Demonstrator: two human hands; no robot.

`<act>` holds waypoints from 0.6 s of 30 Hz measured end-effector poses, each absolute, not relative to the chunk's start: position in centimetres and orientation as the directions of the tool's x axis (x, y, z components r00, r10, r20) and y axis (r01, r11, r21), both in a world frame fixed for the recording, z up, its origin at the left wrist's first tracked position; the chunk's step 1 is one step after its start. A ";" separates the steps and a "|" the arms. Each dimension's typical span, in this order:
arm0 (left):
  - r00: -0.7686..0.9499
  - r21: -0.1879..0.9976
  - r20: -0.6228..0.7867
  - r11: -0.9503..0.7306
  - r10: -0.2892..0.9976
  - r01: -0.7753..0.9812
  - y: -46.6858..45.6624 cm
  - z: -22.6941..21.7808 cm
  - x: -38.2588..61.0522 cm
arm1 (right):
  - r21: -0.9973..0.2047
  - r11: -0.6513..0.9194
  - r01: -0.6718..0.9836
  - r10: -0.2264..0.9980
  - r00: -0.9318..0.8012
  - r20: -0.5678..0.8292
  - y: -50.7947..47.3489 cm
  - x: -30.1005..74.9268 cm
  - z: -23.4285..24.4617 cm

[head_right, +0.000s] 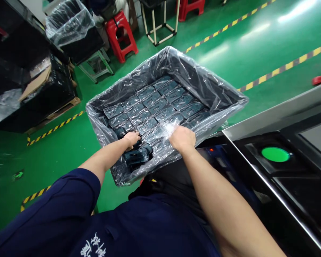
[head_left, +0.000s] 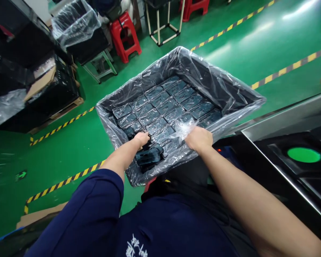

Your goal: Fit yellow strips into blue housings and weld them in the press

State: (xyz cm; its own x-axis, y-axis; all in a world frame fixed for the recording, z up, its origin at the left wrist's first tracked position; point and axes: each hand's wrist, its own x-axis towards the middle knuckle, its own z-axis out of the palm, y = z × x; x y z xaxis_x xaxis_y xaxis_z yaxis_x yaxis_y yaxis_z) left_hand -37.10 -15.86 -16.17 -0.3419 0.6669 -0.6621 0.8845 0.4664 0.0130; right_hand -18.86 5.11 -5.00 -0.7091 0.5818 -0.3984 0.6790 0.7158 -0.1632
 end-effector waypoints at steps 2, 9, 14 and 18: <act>-0.353 -0.023 -0.658 0.451 0.665 0.892 -15.6 -16.3 -36.7 | -0.165 0.714 0.681 0.581 -0.707 -0.403 5.1 -18.9 -5.0; -0.355 -0.055 -0.642 0.420 0.680 0.906 -15.3 -16.8 -36.1 | -0.180 0.707 0.684 0.585 -0.708 -0.396 5.2 -19.1 -5.2; -0.400 -0.072 -0.617 0.458 0.678 0.886 -15.4 -16.0 -36.0 | -0.180 0.709 0.682 0.584 -0.710 -0.393 5.2 -19.0 -5.1; -0.455 -0.063 -0.565 0.513 0.689 0.856 -16.0 -13.8 -36.0 | -0.180 0.715 0.676 0.576 -0.715 -0.396 5.1 -18.9 -4.9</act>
